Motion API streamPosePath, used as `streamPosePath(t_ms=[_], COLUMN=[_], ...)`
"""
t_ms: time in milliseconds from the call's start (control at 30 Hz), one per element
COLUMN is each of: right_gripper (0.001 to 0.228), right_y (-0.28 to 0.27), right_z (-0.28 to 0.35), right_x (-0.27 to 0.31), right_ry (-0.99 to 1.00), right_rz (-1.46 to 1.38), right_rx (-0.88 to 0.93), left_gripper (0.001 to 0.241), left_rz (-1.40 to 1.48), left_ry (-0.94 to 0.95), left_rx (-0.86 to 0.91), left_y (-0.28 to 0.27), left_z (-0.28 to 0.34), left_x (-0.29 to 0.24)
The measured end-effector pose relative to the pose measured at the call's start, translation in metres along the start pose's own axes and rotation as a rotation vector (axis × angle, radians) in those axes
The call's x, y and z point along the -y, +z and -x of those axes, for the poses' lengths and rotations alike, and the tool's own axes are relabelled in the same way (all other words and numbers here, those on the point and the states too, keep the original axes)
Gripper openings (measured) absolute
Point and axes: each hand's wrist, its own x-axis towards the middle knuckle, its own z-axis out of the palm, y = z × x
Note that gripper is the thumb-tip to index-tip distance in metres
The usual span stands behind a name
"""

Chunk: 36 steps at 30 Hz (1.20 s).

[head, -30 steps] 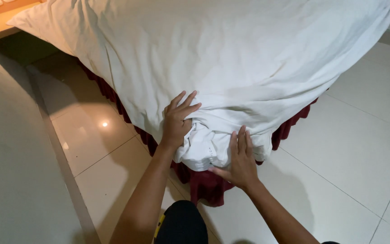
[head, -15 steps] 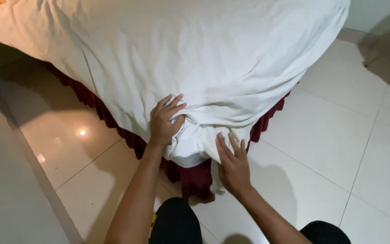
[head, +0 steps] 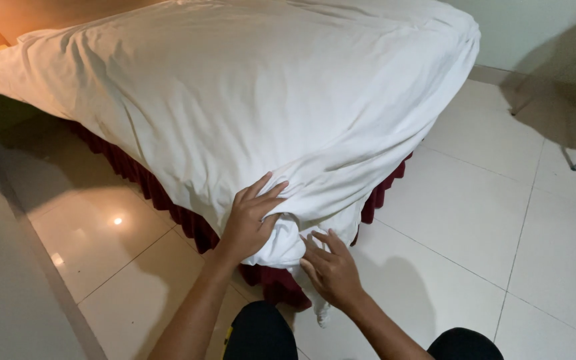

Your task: The person spreads a white sheet over a bed, smoothing it out and tucking the edges under the mattress. They work around the perimeter of the bed, pulling and folding the sheet to fit snugly over the mattress and under the bed skirt.

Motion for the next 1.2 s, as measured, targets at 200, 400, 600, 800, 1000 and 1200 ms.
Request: streamPosePath(t_ms=[200, 400, 600, 800, 1000, 1200], right_gripper=[0.059, 0.104, 0.095, 0.087, 0.080, 0.074], right_y=[-0.017, -0.028, 0.001, -0.038, -0.009, 0.015], right_z=[-0.009, -0.014, 0.034, 0.002, -0.008, -0.008], right_x=[-0.040, -0.056, -0.137, -0.078, -0.037, -0.002], right_ry=[0.053, 0.139, 0.322, 0.381, 0.164, -0.035], right_rz=[-0.006, 0.095, 0.173, 0.289, 0.099, 0.033], right_rx=[-0.128, 0.049, 0.724, 0.986, 0.343, 0.172], left_gripper=[0.032, 0.042, 0.036, 0.033, 0.064, 0.042], left_rz=[-0.038, 0.119, -0.101, -0.269, -0.418, -0.457], left_ry=[0.020, -0.020, -0.067, 0.065, -0.305, -0.400], left_rx=[0.063, 0.199, 0.513, 0.091, -0.438, -0.521], left_y=[0.035, 0.075, 0.079, 0.078, 0.057, 0.087], left_z=[0.024, 0.053, 0.056, 0.088, 0.122, 0.132], left_x=[-0.024, -0.064, -0.057, -0.027, -0.002, 0.026])
